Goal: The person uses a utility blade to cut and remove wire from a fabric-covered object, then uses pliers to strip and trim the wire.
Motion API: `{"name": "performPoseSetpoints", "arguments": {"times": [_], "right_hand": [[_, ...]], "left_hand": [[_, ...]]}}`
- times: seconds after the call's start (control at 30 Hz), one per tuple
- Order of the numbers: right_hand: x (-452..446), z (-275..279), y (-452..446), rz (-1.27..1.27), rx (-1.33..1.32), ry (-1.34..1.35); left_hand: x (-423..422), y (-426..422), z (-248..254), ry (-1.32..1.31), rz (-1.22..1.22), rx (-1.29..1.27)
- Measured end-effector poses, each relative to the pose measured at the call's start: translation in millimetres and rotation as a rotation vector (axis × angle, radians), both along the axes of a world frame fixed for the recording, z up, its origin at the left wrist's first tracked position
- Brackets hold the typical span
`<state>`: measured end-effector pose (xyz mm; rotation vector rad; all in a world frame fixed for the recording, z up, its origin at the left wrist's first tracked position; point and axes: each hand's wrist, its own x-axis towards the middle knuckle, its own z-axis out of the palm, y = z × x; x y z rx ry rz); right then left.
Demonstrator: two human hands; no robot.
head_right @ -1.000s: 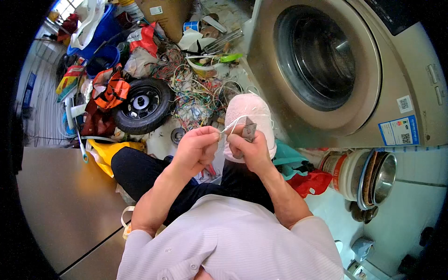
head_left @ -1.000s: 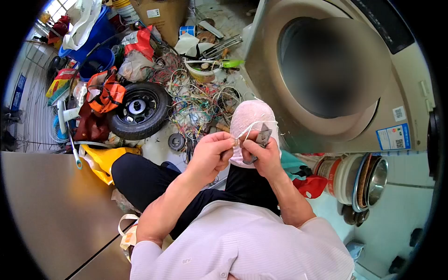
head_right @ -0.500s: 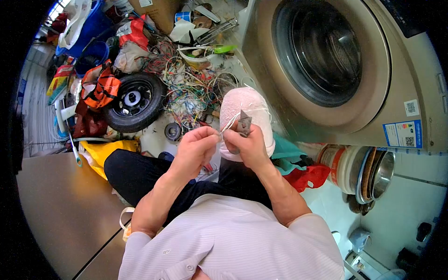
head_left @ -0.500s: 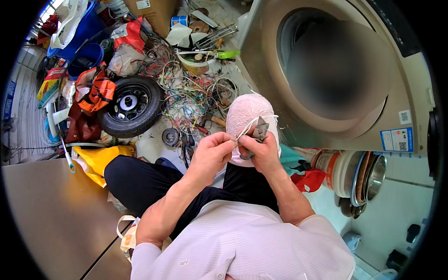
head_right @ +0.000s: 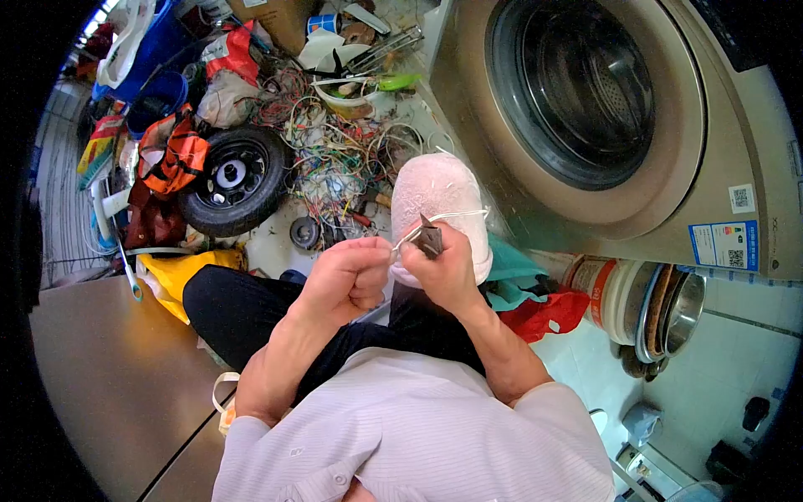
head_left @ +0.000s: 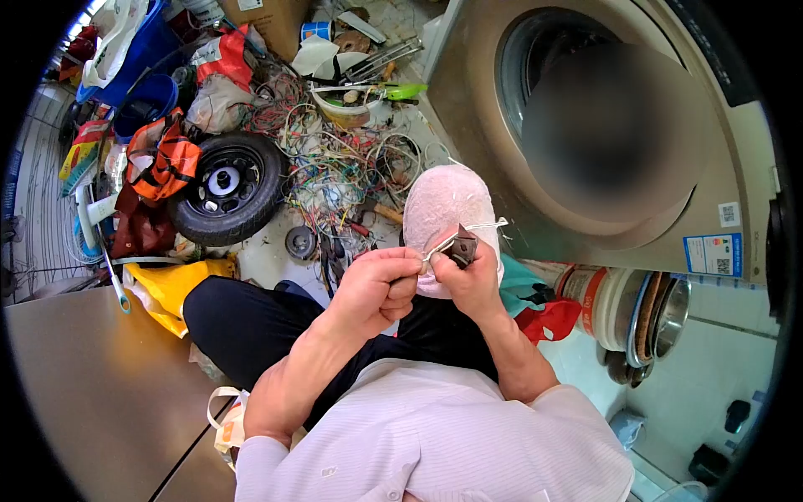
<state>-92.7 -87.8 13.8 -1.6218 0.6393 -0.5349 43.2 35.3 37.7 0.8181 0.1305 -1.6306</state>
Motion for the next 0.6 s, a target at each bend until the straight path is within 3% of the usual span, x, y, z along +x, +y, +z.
{"name": "performPoseSetpoints", "arguments": {"times": [0.03, 0.1, 0.23, 0.43, 0.53, 0.6], "right_hand": [[-3.0, -0.7, 1.2, -0.004, 0.0, 0.002], [-5.1, -1.8, -2.1, 0.037, -0.245, -0.021], [-3.2, 5.5, -2.9, -0.138, -0.158, -0.069], [-11.8, 5.7, -20.3, -0.194, -0.125, 0.135], [-22.2, 0.1, -36.2, -0.144, -0.354, 0.153], [-35.1, -6.5, -53.2, -0.275, -0.638, 0.29]], "left_hand": [[-2.1, 1.6, 1.0, 0.039, -0.005, -0.011], [-4.3, -0.2, 5.0, 0.072, -0.014, -0.036], [-7.1, 8.3, 26.3, 0.095, -0.037, -0.115], [-1.0, 10.9, 28.6, 0.055, 0.061, -0.136], [5.7, 16.6, 29.7, 0.058, 0.097, -0.198], [14.7, 23.5, 30.0, 0.077, 0.157, -0.285]]}}
